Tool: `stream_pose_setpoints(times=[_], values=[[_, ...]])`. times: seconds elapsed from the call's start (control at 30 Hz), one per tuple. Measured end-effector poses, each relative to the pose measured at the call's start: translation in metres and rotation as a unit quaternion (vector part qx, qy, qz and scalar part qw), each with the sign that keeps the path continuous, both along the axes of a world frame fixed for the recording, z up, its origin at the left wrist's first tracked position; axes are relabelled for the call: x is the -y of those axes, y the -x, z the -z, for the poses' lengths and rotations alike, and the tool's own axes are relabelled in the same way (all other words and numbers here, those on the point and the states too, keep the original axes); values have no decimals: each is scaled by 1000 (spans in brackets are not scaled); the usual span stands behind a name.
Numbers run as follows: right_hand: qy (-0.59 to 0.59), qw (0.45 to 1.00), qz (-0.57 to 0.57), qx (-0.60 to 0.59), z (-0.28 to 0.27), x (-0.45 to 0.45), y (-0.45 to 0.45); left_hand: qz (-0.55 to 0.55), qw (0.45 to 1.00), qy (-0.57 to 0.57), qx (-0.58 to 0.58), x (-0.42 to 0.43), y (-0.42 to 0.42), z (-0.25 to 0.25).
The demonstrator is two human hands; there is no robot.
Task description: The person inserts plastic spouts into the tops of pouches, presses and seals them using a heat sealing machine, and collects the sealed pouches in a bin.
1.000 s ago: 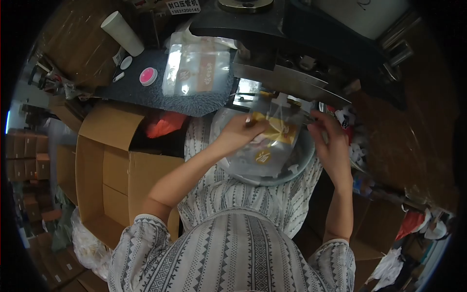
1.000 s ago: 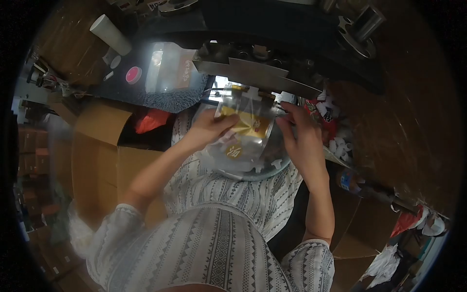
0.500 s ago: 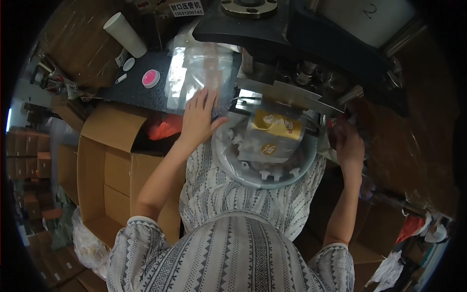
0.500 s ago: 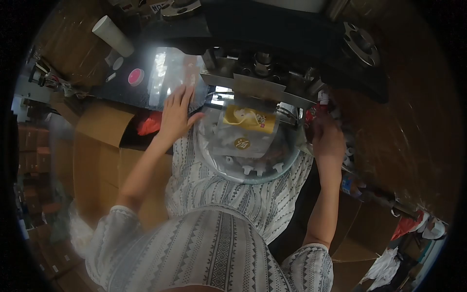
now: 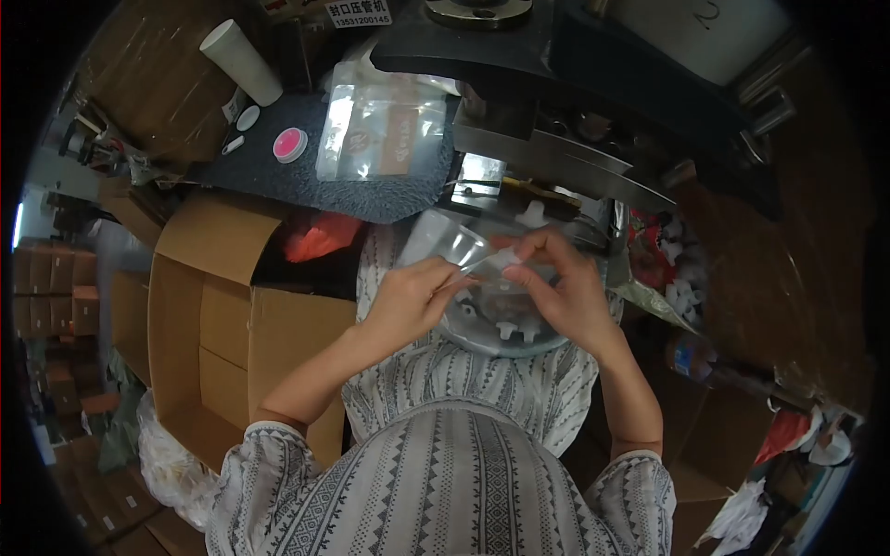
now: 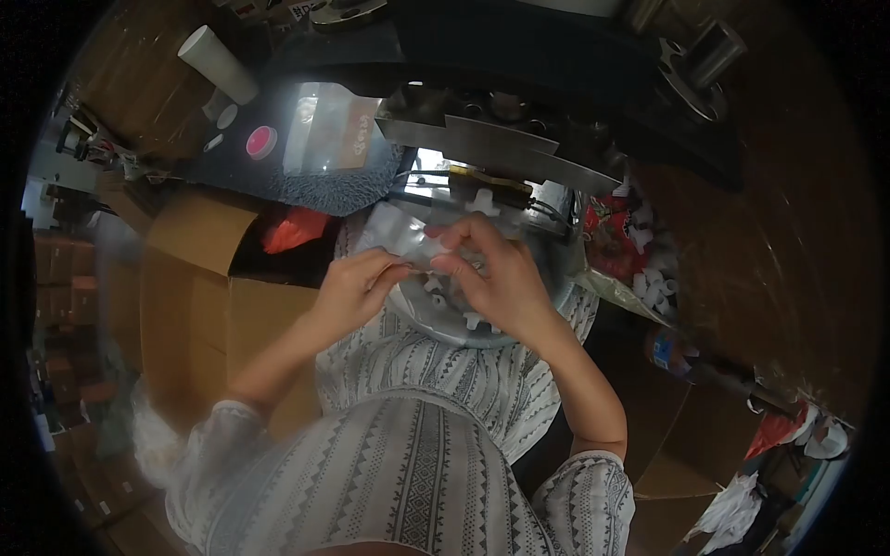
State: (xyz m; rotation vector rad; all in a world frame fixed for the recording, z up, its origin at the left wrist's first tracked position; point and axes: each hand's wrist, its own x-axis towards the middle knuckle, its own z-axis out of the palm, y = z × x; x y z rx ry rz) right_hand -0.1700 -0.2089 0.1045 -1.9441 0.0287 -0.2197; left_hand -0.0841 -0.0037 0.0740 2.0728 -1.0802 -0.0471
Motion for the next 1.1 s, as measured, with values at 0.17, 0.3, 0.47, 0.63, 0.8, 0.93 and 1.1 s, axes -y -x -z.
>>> stream_pose_setpoints(times=[0.17,0.3,0.47,0.63,0.8,0.93,1.1], values=[[55,985,147,64,9,24,13,2,907,-71,-416,55,-12,0],[185,954,229,-59,4,55,40,-49,811,98,-575,90,-33,17],[526,740,390,-153,48,113,49,0,837,47,-546,72,-48,19],[384,867,287,-139,58,133,52,-175,967,-166,87,19,-120,43],[261,899,297,-187,10,97,56,-119,966,-138,184,-18,-73,34],[107,977,180,-52,-20,48,30,-201,968,-105,108,-28,-44,13],[194,974,28,116,-19,1,-7,-121,984,-35,124,-15,-11,-19]])
